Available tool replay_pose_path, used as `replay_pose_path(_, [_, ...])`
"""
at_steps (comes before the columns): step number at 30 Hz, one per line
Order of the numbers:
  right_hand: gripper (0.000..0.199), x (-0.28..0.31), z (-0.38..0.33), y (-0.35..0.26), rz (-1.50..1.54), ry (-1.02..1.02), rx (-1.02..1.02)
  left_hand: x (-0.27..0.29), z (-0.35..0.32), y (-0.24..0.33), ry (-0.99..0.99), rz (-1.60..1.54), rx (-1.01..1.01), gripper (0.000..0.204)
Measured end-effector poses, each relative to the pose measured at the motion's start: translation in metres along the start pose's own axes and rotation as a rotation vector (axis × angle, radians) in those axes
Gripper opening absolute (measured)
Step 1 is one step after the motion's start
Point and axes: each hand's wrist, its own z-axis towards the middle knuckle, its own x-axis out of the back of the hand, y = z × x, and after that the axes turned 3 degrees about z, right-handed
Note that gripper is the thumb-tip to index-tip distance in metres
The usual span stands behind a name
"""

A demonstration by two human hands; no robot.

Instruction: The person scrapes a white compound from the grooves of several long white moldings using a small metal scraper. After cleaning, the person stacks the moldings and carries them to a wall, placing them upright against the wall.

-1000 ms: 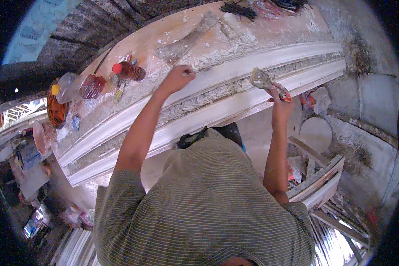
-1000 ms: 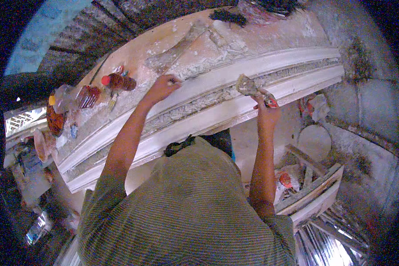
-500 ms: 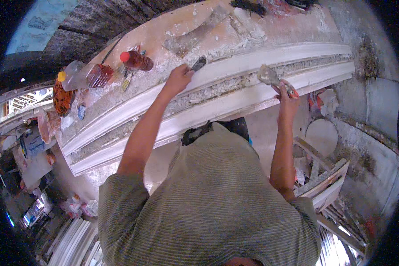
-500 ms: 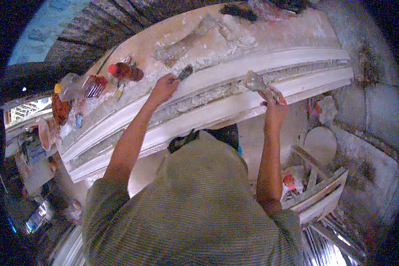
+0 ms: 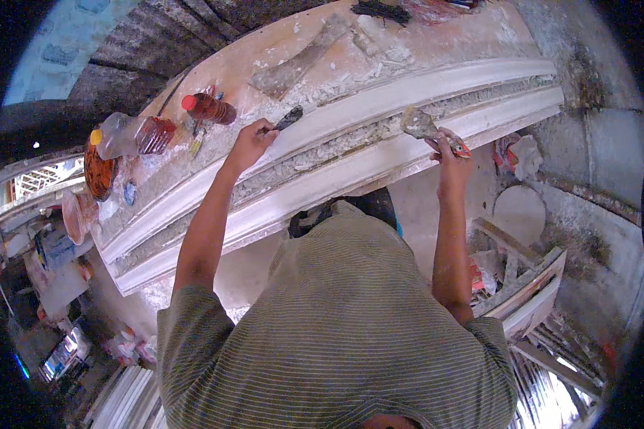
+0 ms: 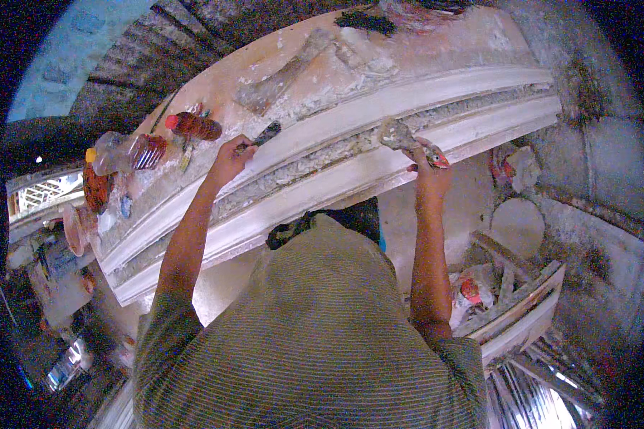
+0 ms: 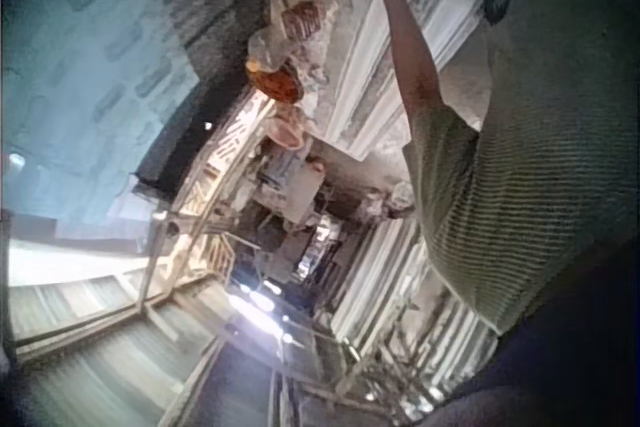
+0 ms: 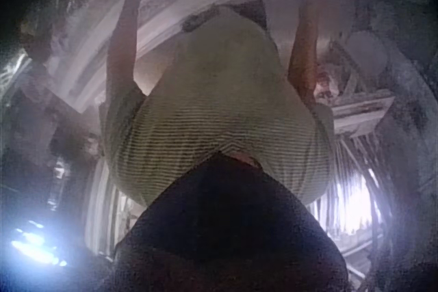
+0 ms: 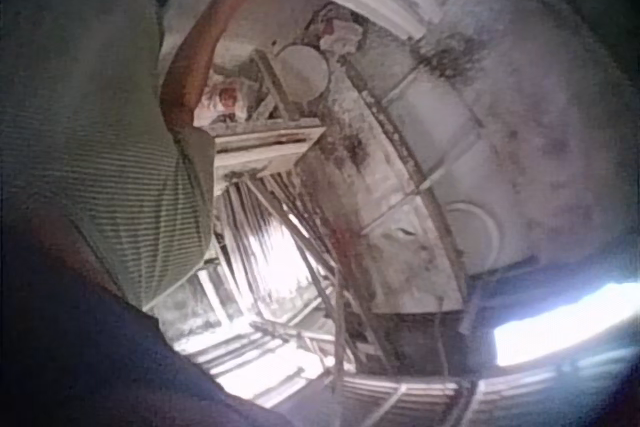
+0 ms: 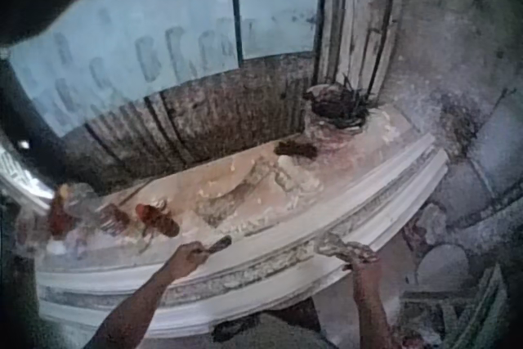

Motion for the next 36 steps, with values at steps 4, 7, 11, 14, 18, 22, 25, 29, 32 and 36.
replay_pose_path(4, [0.030,0.009,-0.004,0.006,0.036,0.001,0.010,-0.002,-0.005,0.023,0.094,0.254,-0.080,0.021])
replay_pose_path(7, [0.031,0.019,-0.004,0.012,0.032,0.037,-0.019,-0.003,0.003,0.055,0.062,0.461,-0.088,0.019])
replay_pose_path(11, [0.030,0.030,-0.012,0.015,0.029,0.063,0.001,-0.008,0.016,0.057,0.017,0.582,-0.132,0.018])
replay_pose_path(14, [0.028,0.042,-0.012,0.028,0.022,0.090,-0.028,0.008,0.023,0.057,-0.003,0.676,-0.159,0.017])
replay_pose_path(18, [0.028,0.047,-0.017,0.028,0.051,0.107,-0.036,0.012,0.014,0.042,-0.034,0.644,-0.181,0.018])
replay_pose_path(22, [0.030,0.052,-0.015,0.040,0.029,0.088,-0.052,-0.040,0.043,0.058,0.060,0.644,-0.266,0.020])
replay_pose_path(25, [0.029,0.049,-0.012,0.042,0.025,0.079,-0.046,-0.074,0.066,0.081,0.076,0.593,-0.285,0.022])
replay_pose_path(29, [0.028,0.032,-0.015,0.023,0.036,0.016,-0.029,-0.076,0.068,0.038,0.155,0.399,-0.319,0.022])
replay_pose_path(32, [0.028,0.018,-0.007,0.030,-0.043,0.004,-0.004,-0.046,0.045,0.054,-0.090,-0.078,0.355,0.021])
replay_pose_path(36, [0.030,-0.056,0.014,0.054,-0.063,-0.361,0.069,-0.067,0.054,0.059,-0.067,-0.233,0.366,0.021])
